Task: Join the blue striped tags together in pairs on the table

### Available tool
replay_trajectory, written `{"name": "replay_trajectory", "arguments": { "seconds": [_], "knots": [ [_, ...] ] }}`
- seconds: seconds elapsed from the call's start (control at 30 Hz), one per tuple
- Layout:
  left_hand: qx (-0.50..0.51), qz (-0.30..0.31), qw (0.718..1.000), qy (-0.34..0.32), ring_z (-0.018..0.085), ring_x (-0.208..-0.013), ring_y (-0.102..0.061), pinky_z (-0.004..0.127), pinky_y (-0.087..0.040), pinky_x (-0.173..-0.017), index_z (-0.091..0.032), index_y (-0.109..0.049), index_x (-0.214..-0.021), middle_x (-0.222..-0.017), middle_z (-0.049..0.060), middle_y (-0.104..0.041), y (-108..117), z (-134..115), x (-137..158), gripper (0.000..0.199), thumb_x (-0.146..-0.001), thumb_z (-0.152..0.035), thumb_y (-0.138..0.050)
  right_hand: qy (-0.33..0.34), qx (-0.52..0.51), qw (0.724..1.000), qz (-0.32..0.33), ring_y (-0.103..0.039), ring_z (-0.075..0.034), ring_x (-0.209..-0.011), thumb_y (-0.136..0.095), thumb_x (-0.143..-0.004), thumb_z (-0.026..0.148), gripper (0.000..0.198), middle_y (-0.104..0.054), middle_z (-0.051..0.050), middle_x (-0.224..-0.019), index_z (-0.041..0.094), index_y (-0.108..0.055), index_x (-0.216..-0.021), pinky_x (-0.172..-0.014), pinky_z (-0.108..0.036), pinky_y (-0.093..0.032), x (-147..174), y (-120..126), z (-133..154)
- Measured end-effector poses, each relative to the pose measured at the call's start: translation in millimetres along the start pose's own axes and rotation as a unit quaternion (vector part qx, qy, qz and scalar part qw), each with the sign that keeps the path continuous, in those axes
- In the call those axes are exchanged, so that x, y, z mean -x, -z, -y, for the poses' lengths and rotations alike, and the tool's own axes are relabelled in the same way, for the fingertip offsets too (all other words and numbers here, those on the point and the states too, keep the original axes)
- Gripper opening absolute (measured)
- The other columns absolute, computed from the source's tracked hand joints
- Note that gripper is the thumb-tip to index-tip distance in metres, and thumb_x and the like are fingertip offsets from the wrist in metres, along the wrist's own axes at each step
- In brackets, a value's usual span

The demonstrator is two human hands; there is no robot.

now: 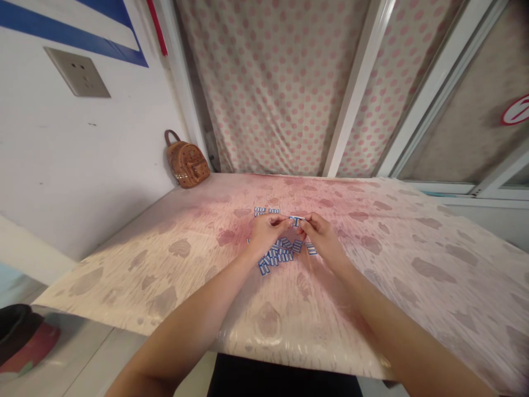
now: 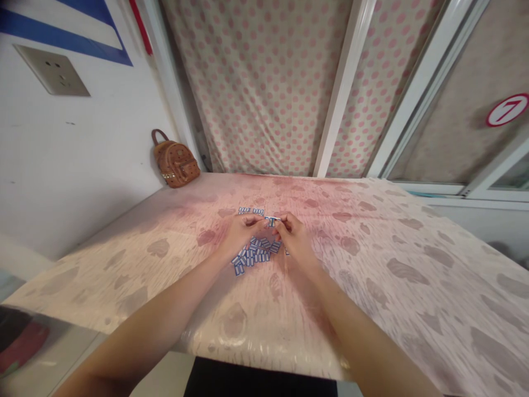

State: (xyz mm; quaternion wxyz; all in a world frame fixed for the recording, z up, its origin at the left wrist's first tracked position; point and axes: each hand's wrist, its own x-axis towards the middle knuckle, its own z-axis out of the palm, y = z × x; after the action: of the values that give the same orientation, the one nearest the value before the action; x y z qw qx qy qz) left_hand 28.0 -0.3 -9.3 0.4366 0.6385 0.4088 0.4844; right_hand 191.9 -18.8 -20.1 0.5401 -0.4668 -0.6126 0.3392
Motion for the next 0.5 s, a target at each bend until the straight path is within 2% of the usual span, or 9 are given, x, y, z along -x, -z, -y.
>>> {"name": "replay_trajectory", "arguments": {
  "seconds": [0.33, 0.43, 0.5],
  "knots": [
    [0.006, 0.024, 0.999, 0.027, 0.012, -0.061, -0.057, 0.022, -0.04, -0.052, -0.013, -0.074, -0.081, -0.077, 0.005, -0.072, 1.2, -1.2, -0.4, 0.025, -0.082, -0.037, -0.067, 0.001, -0.011, 1.0, 0.006, -0.058, -0.014, -0.056, -0.06, -0.083, 0.041, 0.021, -0.064, -0.001, -0.067, 0.02, -0.057, -0.079, -0.058, -0.029, -0.046, -1.6, 1.6, -2.1],
    [-0.051, 0.03, 0.998, 0.022, 0.015, -0.066, -0.061, 0.022, -0.043, -0.053, -0.014, -0.076, -0.089, -0.082, 0.006, -0.073, 15.8, 4.0, -11.1, 0.025, -0.081, -0.036, -0.067, -0.008, -0.008, 1.0, -0.016, -0.057, -0.014, -0.055, -0.061, -0.081, 0.041, 0.021, -0.064, -0.001, -0.066, 0.02, -0.056, -0.077, -0.057, -0.028, -0.046, -3.7, 3.3, -3.4],
    [-0.114, 0.003, 0.994, 0.005, 0.016, -0.072, -0.063, 0.022, -0.045, -0.059, -0.015, -0.076, -0.088, -0.083, 0.006, -0.074, 32.9, 9.3, -20.0, 0.019, -0.08, -0.03, -0.068, -0.012, -0.007, 0.999, -0.044, -0.058, -0.014, -0.056, -0.062, -0.08, 0.043, 0.023, -0.065, -0.002, -0.066, 0.021, -0.056, -0.077, -0.058, -0.028, -0.047, -5.2, 5.9, -2.6]
  ]
}}
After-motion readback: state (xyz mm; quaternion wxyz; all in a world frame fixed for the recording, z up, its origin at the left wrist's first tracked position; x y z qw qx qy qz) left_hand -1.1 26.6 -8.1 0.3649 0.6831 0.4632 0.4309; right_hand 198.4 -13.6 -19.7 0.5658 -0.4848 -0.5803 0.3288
